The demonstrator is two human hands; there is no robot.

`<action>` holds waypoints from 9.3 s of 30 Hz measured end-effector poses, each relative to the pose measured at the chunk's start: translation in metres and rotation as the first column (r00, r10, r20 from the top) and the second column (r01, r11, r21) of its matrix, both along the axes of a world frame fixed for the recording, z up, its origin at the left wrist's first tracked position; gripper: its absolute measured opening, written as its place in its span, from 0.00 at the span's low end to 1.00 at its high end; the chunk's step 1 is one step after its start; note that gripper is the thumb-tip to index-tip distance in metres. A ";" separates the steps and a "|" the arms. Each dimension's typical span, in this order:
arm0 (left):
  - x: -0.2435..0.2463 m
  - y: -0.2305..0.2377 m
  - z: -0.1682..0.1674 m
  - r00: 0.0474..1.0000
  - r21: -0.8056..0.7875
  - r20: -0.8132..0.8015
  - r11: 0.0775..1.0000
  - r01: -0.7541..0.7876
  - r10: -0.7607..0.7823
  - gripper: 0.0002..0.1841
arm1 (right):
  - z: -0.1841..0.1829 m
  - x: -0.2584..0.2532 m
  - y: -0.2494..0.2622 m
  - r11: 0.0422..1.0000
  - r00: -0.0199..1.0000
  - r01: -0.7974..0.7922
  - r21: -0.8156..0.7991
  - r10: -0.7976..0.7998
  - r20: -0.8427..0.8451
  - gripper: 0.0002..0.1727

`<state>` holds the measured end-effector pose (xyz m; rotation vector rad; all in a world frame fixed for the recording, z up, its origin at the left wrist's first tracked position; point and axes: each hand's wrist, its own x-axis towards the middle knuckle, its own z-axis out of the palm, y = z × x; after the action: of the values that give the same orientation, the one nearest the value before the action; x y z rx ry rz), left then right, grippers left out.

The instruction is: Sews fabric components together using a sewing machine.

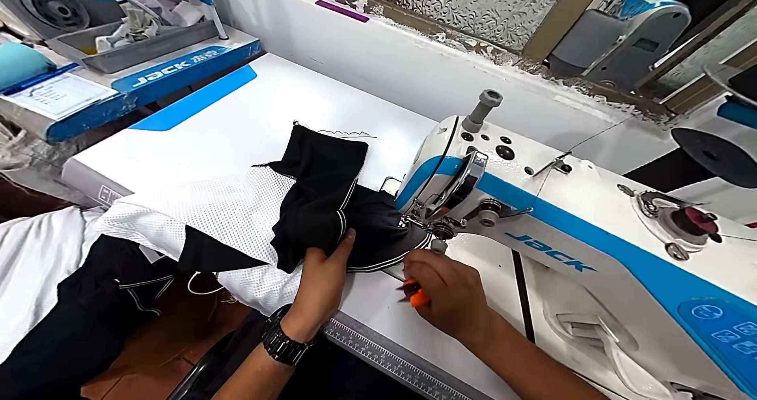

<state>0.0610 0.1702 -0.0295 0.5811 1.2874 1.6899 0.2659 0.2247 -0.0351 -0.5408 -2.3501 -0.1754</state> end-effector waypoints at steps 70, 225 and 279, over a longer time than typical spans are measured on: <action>-0.016 -0.116 0.045 0.529 -0.035 -0.559 0.655 0.754 -0.639 0.15 | 0.014 -0.017 0.011 0.986 0.986 0.069 -0.153 -0.044 0.162 0.21; -0.038 0.023 0.022 0.739 -0.216 -0.462 0.870 0.442 -0.490 0.09 | 0.003 -0.009 0.000 0.831 0.988 0.044 -0.554 -0.117 -0.097 0.08; -0.039 0.030 0.020 0.693 -0.200 -0.442 0.816 0.542 -0.569 0.13 | -0.005 0.000 0.006 0.945 0.980 -0.037 -0.326 -0.029 -0.195 0.05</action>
<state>0.0219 0.2002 -0.0094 1.2875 1.3052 1.0154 0.2655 0.2305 -0.0405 -0.6798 -2.1943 0.2673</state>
